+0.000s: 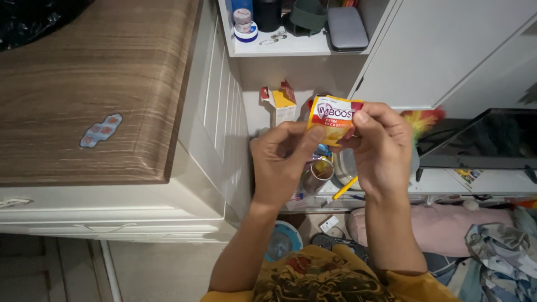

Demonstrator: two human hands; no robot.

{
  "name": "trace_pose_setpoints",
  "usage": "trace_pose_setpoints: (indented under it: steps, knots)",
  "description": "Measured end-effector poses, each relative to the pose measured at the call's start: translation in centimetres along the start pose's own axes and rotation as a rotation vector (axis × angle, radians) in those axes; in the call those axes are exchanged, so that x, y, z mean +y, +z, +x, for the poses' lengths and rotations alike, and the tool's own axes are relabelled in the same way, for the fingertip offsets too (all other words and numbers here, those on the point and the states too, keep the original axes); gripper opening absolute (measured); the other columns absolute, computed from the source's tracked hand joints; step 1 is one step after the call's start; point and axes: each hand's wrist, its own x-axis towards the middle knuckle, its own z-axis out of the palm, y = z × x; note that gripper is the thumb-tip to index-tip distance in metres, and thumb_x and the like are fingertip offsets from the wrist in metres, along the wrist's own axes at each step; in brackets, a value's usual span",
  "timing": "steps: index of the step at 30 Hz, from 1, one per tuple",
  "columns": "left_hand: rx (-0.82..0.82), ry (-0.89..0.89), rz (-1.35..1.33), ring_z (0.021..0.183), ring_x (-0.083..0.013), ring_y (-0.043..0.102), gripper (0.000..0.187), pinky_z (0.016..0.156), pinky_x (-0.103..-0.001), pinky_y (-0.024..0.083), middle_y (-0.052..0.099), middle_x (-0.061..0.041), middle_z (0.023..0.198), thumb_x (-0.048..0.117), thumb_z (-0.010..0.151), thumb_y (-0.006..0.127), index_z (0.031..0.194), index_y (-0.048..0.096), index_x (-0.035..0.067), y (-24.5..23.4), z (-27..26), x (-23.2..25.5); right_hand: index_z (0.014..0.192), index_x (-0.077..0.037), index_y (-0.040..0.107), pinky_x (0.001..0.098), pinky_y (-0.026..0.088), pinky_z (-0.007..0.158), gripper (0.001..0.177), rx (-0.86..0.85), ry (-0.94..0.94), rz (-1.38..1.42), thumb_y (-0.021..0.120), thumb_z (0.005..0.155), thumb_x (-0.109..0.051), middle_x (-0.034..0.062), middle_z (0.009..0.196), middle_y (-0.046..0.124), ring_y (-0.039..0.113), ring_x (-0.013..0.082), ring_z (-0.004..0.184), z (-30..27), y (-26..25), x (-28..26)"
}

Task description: The person organizes items in a bedroom cabinet by placing a wooden organizer, boxes, and small containers onto shelves. They handle various objects including a blue box, a black case, and a small jar, arranging them neatly within the cabinet.

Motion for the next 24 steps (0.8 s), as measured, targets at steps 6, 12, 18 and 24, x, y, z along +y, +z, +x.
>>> trace_pose_setpoints:
  steps: [6, 12, 18, 24]
  knots:
    - [-0.019, -0.044, -0.066, 0.060, -0.0004, 0.050, 0.008, 0.053, -0.021, 0.048, 0.060, 0.000, 0.055, 0.015, 0.089, 0.082, 0.088, 0.078, 0.008, 0.3, -0.3, -0.3, 0.100, 0.005, 0.064, 0.0437, 0.069, 0.066, 0.014, -0.041, 0.131, 0.184, 0.066, 0.095, -0.008, 0.0224, 0.085, 0.070, 0.078, 0.0309, 0.074, 0.9, -2.4, 1.4]
    - [-0.065, -0.181, -0.203, 0.055, -0.0049, 0.055, 0.015, 0.050, -0.021, 0.045, 0.063, -0.003, 0.066, 0.020, 0.095, 0.075, 0.101, 0.075, 0.006, -0.7, -0.3, -2.3, 0.107, 0.005, 0.061, 0.0425, 0.064, 0.086, 0.011, -0.119, -0.033, 0.066, 0.062, 0.099, -0.004, 0.0233, 0.103, 0.068, 0.073, 0.0290, 0.094, -0.2, -0.3, 0.3]
    - [-0.332, -0.565, -0.716, 0.058, -0.0023, 0.048, 0.043, 0.057, -0.019, 0.042, 0.062, -0.006, 0.091, 0.005, 0.101, 0.056, 0.143, 0.044, 0.008, -0.4, -0.2, -2.8, 0.140, -0.001, 0.054, 0.0429, 0.056, 0.094, 0.043, -0.291, -0.207, -0.281, 0.066, 0.098, -0.003, 0.0212, 0.123, 0.068, 0.068, 0.0275, 0.103, -0.7, 1.0, -0.6]
    - [-0.343, -0.369, -0.494, 0.071, -0.0056, 0.056, 0.040, 0.070, -0.026, 0.051, 0.065, -0.005, 0.098, 0.004, 0.095, 0.069, 0.132, 0.056, 0.008, -0.5, -0.8, -4.2, 0.120, 0.008, 0.063, 0.0311, 0.061, 0.060, 0.032, -0.074, -0.245, -0.257, 0.076, 0.091, 0.003, 0.0190, 0.088, 0.073, 0.070, 0.0199, 0.065, 0.1, -1.6, 0.9]
